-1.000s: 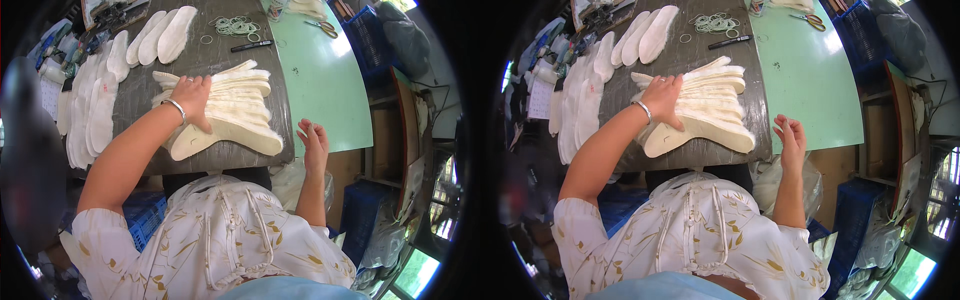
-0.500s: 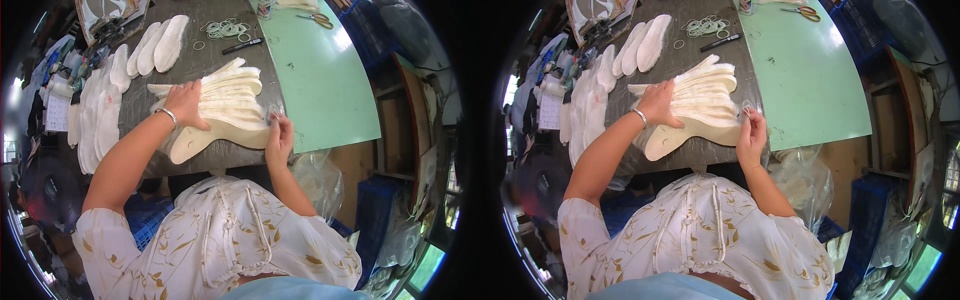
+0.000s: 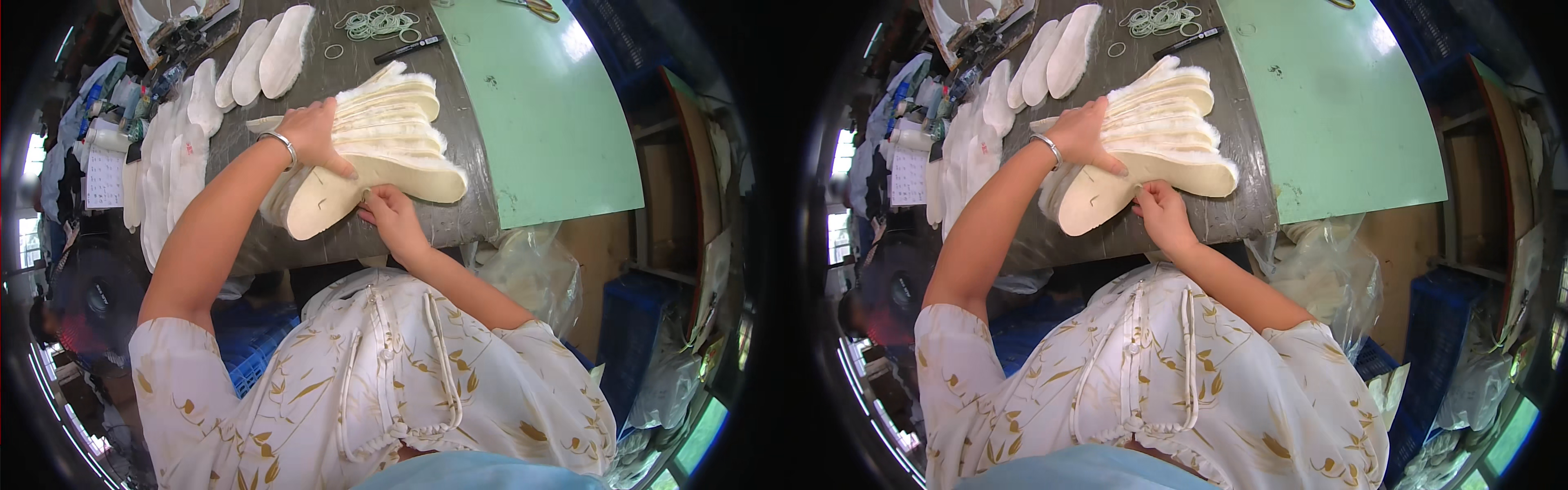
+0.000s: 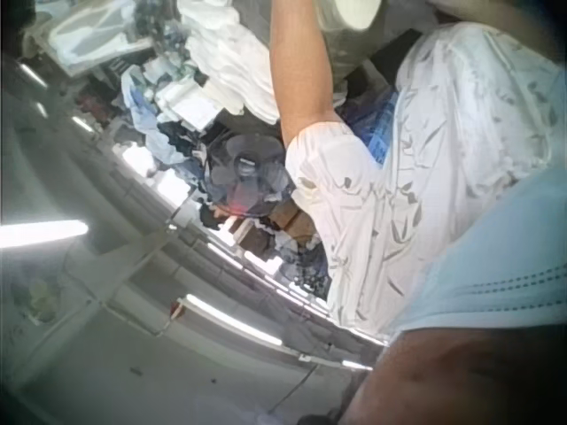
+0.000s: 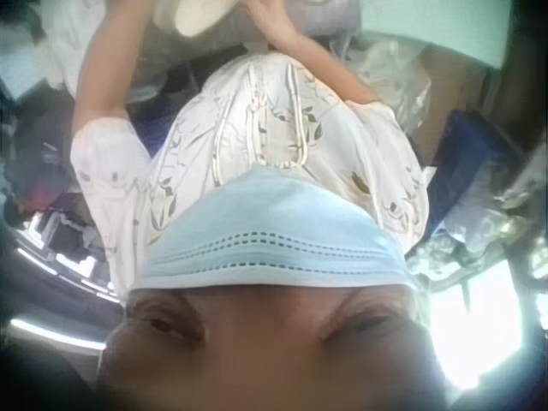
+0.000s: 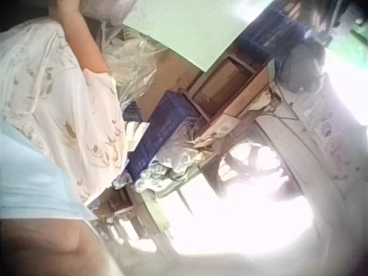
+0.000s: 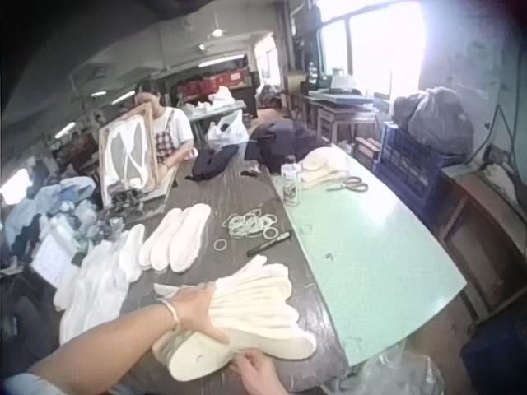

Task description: Preparing and sorting shoe insoles by peeling off layers and stacking them.

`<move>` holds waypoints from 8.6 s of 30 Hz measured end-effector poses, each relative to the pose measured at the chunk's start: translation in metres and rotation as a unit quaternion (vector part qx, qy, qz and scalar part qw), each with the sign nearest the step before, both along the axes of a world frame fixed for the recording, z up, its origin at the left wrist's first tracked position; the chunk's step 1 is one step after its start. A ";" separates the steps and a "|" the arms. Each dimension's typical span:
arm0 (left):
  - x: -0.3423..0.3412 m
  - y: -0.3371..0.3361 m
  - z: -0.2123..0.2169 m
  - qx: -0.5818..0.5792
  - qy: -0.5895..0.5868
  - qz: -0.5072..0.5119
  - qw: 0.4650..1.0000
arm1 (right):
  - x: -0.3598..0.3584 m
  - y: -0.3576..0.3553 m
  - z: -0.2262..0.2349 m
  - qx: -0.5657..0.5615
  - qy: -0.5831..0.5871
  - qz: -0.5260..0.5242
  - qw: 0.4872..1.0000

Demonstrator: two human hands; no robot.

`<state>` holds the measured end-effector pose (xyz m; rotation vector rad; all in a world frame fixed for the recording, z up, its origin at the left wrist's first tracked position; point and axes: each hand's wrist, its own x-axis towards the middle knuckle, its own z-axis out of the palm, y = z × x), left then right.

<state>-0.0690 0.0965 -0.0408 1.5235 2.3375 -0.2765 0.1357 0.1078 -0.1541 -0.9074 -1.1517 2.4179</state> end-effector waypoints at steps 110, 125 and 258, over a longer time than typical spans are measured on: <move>-0.046 -0.083 -0.054 0.334 -0.614 -0.078 0.710 | -0.134 0.189 0.196 0.142 0.126 0.268 0.944; -0.036 -0.014 -0.034 0.242 -0.561 -0.002 0.792 | -0.042 0.157 0.295 0.565 -0.026 0.528 0.633; 0.478 0.043 -0.150 -0.316 -0.402 -0.340 0.789 | 0.525 -0.083 -0.131 -0.296 0.187 -0.413 0.841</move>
